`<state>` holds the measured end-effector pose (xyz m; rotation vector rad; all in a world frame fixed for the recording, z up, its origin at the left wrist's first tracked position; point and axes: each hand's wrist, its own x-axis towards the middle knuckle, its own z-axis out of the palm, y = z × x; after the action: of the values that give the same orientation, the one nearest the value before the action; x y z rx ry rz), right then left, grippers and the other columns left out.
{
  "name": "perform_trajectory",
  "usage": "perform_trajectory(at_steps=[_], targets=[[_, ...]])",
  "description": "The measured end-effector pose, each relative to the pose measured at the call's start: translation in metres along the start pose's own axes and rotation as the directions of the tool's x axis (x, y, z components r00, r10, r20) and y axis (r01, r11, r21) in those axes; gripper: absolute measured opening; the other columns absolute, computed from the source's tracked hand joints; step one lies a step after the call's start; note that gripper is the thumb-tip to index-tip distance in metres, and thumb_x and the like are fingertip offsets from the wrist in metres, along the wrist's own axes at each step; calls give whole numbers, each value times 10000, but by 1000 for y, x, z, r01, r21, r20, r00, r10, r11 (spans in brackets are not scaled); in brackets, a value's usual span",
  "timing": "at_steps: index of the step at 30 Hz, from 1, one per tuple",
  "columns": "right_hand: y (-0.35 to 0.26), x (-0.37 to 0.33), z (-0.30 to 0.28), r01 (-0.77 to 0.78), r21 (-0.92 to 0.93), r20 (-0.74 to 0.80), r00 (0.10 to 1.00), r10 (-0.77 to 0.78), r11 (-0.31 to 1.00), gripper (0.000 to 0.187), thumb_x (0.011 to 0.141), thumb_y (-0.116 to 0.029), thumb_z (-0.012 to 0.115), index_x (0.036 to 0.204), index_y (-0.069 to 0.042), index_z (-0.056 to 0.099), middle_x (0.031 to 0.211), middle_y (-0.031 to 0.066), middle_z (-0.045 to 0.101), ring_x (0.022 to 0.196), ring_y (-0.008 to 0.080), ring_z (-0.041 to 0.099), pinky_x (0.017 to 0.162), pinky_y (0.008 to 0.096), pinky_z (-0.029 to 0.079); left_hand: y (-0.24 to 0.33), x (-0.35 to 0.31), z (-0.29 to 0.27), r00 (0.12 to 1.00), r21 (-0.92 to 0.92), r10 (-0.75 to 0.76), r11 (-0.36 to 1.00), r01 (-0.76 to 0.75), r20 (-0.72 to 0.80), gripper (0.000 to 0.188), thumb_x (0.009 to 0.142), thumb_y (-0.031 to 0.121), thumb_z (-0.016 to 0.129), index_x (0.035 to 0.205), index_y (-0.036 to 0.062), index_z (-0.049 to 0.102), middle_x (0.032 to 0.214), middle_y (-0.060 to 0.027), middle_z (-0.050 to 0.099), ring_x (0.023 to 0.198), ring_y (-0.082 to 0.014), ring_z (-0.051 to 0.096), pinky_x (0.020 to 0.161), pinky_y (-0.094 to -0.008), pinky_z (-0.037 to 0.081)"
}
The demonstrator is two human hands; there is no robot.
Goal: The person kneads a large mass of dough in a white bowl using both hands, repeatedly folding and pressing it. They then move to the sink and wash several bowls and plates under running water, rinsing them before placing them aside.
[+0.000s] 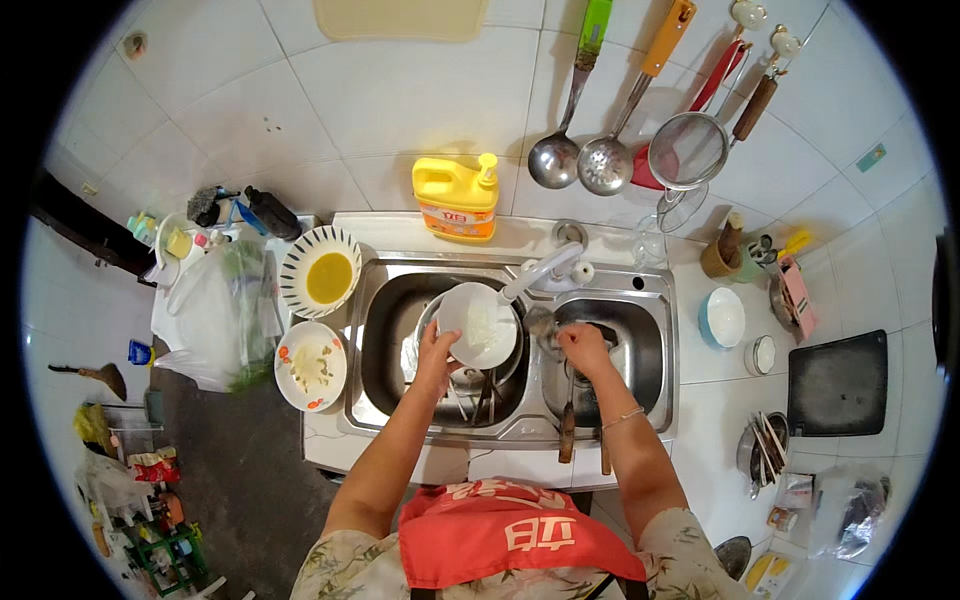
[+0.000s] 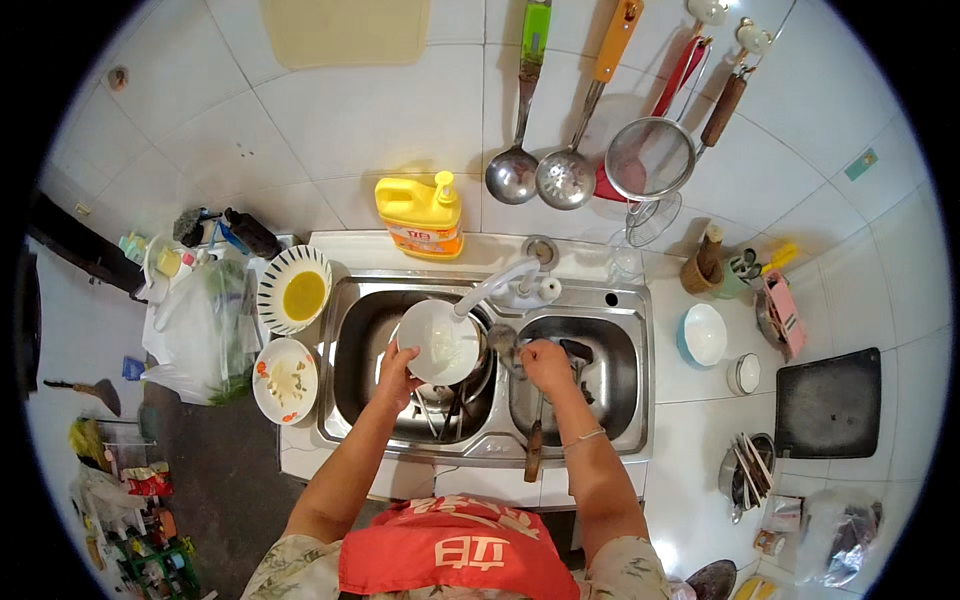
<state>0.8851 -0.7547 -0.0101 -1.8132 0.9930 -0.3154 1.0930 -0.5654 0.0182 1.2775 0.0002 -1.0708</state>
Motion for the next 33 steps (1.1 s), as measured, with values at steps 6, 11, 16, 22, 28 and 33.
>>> perform_trajectory(at_steps=[6,11,16,22,28,33], targets=[[-33,7,-2,281,-200,-130,942,-309,939,212,817,-186,564,869,9,629,692,145,597,631,223,571,622,321,450,-7,1,1,999,-9,-33,999,33,-10,547,766,171,579,1268,100,374,1134,-131,503,974,-272,560,703,-414,535],[-60,2,29,267,50,-201,947,-252,962,212,847,-195,553,940,-9,593,715,151,585,623,246,552,618,332,447,-1,0,2,999,3,-16,1000,15,47,531,781,209,573,1266,116,378,1144,-115,500,999,-261,540,740,-432,499],[-89,-19,77,234,184,72,965,-251,955,246,841,-242,564,978,-38,566,818,128,610,714,287,570,719,362,452,-7,4,7,999,-41,-37,998,37,9,481,815,300,553,1248,149,405,1159,-74,497,1025,-244,518,742,-428,488],[-97,-44,68,469,-141,451,814,-365,872,373,813,-366,564,1088,-114,577,1114,77,578,1091,290,495,1050,493,201,-11,17,-4,991,7,34,999,-35,133,429,854,384,517,1224,178,447,1154,-22,508,1041,-186,502,759,-388,461],[-55,-14,48,862,-345,608,507,-611,371,436,612,-104,662,1042,-160,608,966,67,614,957,243,565,1021,411,302,3,15,-23,909,36,-347,937,348,231,537,823,477,531,1221,122,463,1103,-44,579,1009,-204,560,799,-371,481],[-86,-46,111,442,-323,272,890,-365,837,350,643,-77,630,990,-109,617,830,103,609,880,275,573,727,413,464,-22,0,0,979,-101,-199,976,195,-34,573,790,468,553,1233,115,466,1141,-55,571,1025,-222,547,764,-387,487]])
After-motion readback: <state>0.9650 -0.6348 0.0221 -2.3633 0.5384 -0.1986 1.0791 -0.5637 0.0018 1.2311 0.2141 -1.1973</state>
